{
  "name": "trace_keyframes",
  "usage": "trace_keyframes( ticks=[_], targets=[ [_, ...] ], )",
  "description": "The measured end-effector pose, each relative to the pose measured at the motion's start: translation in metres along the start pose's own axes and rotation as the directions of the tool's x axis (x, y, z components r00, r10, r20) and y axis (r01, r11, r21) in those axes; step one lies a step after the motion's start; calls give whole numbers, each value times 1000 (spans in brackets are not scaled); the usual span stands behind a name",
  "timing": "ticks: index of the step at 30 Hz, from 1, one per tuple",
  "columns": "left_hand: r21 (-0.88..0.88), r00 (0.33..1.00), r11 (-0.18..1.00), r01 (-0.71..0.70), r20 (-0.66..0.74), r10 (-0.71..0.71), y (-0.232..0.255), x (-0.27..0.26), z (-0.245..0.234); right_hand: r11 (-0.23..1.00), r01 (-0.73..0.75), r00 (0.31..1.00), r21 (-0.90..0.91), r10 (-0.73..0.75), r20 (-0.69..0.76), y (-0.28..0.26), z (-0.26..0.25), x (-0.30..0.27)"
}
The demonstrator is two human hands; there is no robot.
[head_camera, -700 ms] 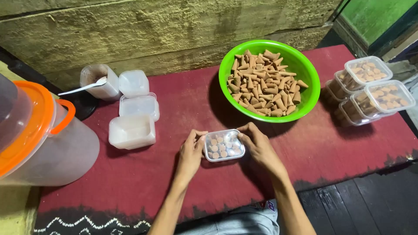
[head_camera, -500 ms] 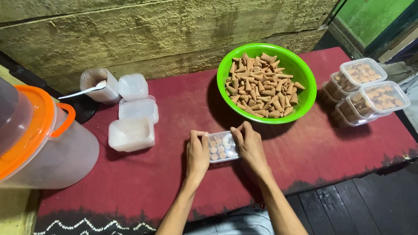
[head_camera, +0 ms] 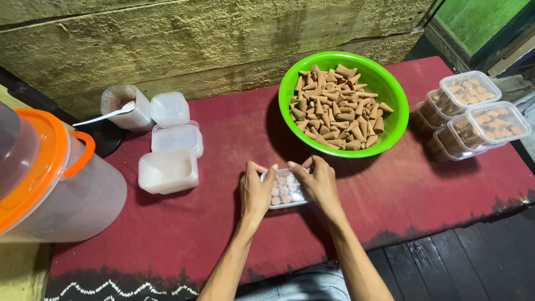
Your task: Packaging incense cones by picking them from a large bowl and arranging them into small plastic containers.
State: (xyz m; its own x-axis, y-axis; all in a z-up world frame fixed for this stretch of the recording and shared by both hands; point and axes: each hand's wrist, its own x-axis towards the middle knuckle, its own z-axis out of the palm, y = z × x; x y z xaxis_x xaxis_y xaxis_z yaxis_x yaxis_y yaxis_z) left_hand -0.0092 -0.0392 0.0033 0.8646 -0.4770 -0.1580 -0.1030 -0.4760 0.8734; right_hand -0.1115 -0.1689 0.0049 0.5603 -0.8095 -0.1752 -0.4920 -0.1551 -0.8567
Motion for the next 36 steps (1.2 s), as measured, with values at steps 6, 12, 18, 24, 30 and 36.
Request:
trace_keyframes(
  ticks=[6, 12, 18, 24, 30, 36],
  targets=[
    [46, 999, 998, -31, 31, 29, 12, -4, -5, 990, 107, 994, 89, -109, 15, 16, -2, -8],
    [105, 993, 992, -69, 103, 58, 39, -6, -4, 982, 170, 985, 75, -167, -48, 5, -3, -16],
    [55, 972, 994, -97, 219, 83, -12, 31, 12, 988, 137, 990, 75, -134, -48, 14, -4, -13],
    [-152, 977, 984, -97, 173, 123, -32, 25, -1, 986, 136, 990, 95, -131, -56, 20, -1, -11],
    [-440, 955, 898, 21, 275, 112, -29, -8, -25, 984, 152, 986, 93, -145, -78, 27, 4, -5],
    [-333, 870, 918, -216, 361, 336, -45, -33, -33, 986, 137, 987, 95, -128, -96, 29, 7, -7]
  ],
)
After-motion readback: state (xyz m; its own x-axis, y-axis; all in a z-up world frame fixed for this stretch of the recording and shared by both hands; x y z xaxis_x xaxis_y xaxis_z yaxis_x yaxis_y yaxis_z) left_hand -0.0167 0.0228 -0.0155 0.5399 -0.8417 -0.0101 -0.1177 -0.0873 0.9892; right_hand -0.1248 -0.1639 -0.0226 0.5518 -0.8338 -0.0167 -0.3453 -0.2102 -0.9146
